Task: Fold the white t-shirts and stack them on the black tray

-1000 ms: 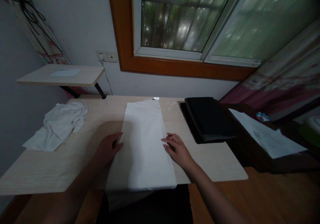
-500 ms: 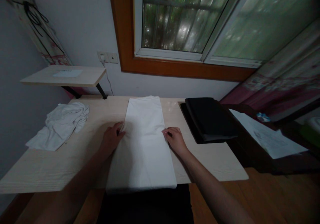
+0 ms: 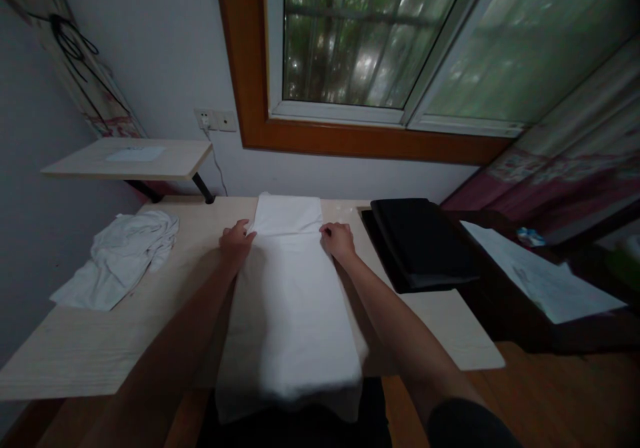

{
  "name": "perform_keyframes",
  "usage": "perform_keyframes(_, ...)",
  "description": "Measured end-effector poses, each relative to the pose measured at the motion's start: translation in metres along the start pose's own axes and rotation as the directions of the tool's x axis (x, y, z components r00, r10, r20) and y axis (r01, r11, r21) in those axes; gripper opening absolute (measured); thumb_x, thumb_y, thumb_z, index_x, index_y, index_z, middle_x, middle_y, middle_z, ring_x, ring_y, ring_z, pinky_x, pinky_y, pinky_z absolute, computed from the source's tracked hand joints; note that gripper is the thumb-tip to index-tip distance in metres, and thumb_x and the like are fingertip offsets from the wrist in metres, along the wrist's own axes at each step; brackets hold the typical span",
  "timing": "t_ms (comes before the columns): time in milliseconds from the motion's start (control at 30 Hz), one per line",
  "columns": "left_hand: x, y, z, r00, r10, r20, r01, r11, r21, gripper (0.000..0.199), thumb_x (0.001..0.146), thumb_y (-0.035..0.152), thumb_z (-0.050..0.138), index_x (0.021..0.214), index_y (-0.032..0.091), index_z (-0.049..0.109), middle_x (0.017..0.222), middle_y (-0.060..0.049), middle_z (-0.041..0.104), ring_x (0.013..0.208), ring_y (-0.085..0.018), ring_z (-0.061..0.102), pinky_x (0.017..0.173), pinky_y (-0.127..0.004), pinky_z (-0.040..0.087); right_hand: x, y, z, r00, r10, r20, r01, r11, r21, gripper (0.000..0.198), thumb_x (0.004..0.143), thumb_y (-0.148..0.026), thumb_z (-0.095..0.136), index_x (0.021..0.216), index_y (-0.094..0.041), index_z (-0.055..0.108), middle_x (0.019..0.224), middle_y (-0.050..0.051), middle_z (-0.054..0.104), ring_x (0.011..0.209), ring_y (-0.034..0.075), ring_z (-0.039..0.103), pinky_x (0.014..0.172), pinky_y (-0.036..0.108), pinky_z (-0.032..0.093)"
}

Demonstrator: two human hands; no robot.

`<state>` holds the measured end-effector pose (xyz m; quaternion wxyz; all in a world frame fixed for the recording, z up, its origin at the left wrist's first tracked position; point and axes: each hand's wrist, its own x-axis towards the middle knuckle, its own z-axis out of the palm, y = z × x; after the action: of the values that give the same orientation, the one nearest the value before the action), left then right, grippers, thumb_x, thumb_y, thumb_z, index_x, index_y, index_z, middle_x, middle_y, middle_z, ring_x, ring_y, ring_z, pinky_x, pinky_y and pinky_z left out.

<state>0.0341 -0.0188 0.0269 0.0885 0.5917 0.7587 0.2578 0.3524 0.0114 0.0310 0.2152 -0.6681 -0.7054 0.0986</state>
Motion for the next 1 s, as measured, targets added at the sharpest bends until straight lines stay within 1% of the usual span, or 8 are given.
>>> perform_keyframes(167, 0.03, 0.011, 0.012, 0.997, -0.071, -0.016, 0.072, 0.996, 0.051, 0.044, 0.092, 0.04, 0.064, 0.134, 0.028, 0.059, 0.112, -0.007, 0.072, 0.115, -0.031, 0.056, 0.097, -0.044, 0.044, 0.02, -0.01, 0.002, 0.997, 0.058, -0.043, -0.061, 0.995, -0.075, 0.026, 0.097, -0.022, 0.051, 0.109, -0.024, 0.074, 0.113, 0.01, 0.07, 0.111, 0.028, 0.052, 0.093, 0.037, 0.042)
perform_keyframes(333, 0.03, 0.02, 0.016, 0.994, -0.001, -0.106, 0.018, 0.987, 0.163, 0.042, 0.096, 0.035, 0.058, 0.136, 0.025, 0.059, 0.128, -0.015, 0.065, 0.122, -0.035, 0.053, 0.097, -0.049, 0.045, 0.02, -0.019, 0.009, 0.99, 0.042, -0.134, -0.065, 0.983, -0.171, 0.033, 0.103, -0.027, 0.041, 0.115, -0.019, 0.07, 0.119, 0.018, 0.065, 0.115, 0.032, 0.05, 0.093, 0.043, 0.046)
perform_keyframes(433, 0.026, 0.022, 0.022, 0.968, 0.201, -0.152, -0.162, 0.958, 0.238, 0.045, 0.097, 0.023, 0.05, 0.141, 0.024, 0.058, 0.145, -0.016, 0.055, 0.131, -0.035, 0.049, 0.106, -0.052, 0.04, 0.017, -0.028, 0.016, 0.978, -0.011, -0.206, -0.032, 0.979, -0.203, 0.037, 0.102, -0.02, 0.036, 0.124, -0.013, 0.065, 0.132, 0.022, 0.058, 0.123, 0.033, 0.05, 0.099, 0.046, 0.045)
perform_keyframes(500, 0.023, 0.024, 0.029, 0.913, 0.394, -0.104, -0.355, 0.895, 0.27, 0.047, 0.098, 0.02, 0.045, 0.143, 0.025, 0.058, 0.155, -0.012, 0.049, 0.141, -0.032, 0.042, 0.118, -0.054, 0.029, 0.015, -0.036, 0.023, 0.969, -0.127, -0.214, 0.082, 0.975, -0.205, 0.042, 0.1, -0.015, 0.037, 0.136, -0.011, 0.058, 0.147, 0.022, 0.049, 0.135, 0.031, 0.044, 0.109, 0.045, 0.04)
perform_keyframes(567, 0.022, 0.027, 0.037, 0.844, 0.536, 0.004, -0.517, 0.812, 0.27, 0.046, 0.1, 0.025, 0.043, 0.143, 0.026, 0.058, 0.159, -0.008, 0.045, 0.148, -0.03, 0.036, 0.124, -0.056, 0.017, 0.014, -0.046, 0.032, 0.946, -0.284, -0.155, 0.252, 0.947, -0.2, 0.046, 0.1, -0.016, 0.039, 0.145, -0.011, 0.051, 0.16, 0.019, 0.037, 0.146, 0.029, 0.035, 0.118, 0.044, 0.032)
perform_keyframes(633, 0.019, 0.029, 0.044, 0.804, 0.584, 0.111, -0.591, 0.766, 0.252, 0.048, 0.102, 0.031, 0.04, 0.147, 0.028, 0.054, 0.161, -0.006, 0.043, 0.15, -0.028, 0.035, 0.125, -0.059, 0.013, 0.013, -0.054, 0.041, 0.91, -0.413, -0.032, 0.402, 0.899, -0.176, 0.047, 0.103, -0.023, 0.04, 0.149, -0.015, 0.048, 0.165, 0.015, 0.032, 0.151, 0.027, 0.032, 0.122, 0.044, 0.028)
perform_keyframes(767, 0.016, 0.027, 0.043, 0.814, 0.544, 0.205, -0.58, 0.777, 0.243, 0.053, 0.104, 0.04, 0.033, 0.155, 0.029, 0.042, 0.165, -0.005, 0.035, 0.153, -0.026, 0.029, 0.125, -0.061, 0.014, 0.014, -0.054, 0.051, 0.899, -0.42, 0.125, 0.435, 0.887, -0.154, 0.053, 0.106, -0.04, 0.039, 0.154, -0.018, 0.043, 0.166, 0.013, 0.033, 0.152, 0.027, 0.032, 0.124, 0.046, 0.026)
perform_keyframes(1000, 0.015, -0.005, 0.017, 0.864, 0.429, 0.263, -0.494, 0.822, 0.285, 0.056, 0.104, 0.043, 0.03, 0.159, 0.03, 0.035, 0.168, -0.002, 0.025, 0.156, -0.027, 0.022, 0.124, -0.062, 0.017, 0.013, -0.006, 0.03, 0.955, -0.271, 0.124, 0.293, 0.929, -0.227, 0.057, 0.107, -0.043, 0.033, 0.157, -0.017, 0.04, 0.166, 0.011, 0.03, 0.155, 0.027, 0.027, 0.125, 0.048, 0.023)
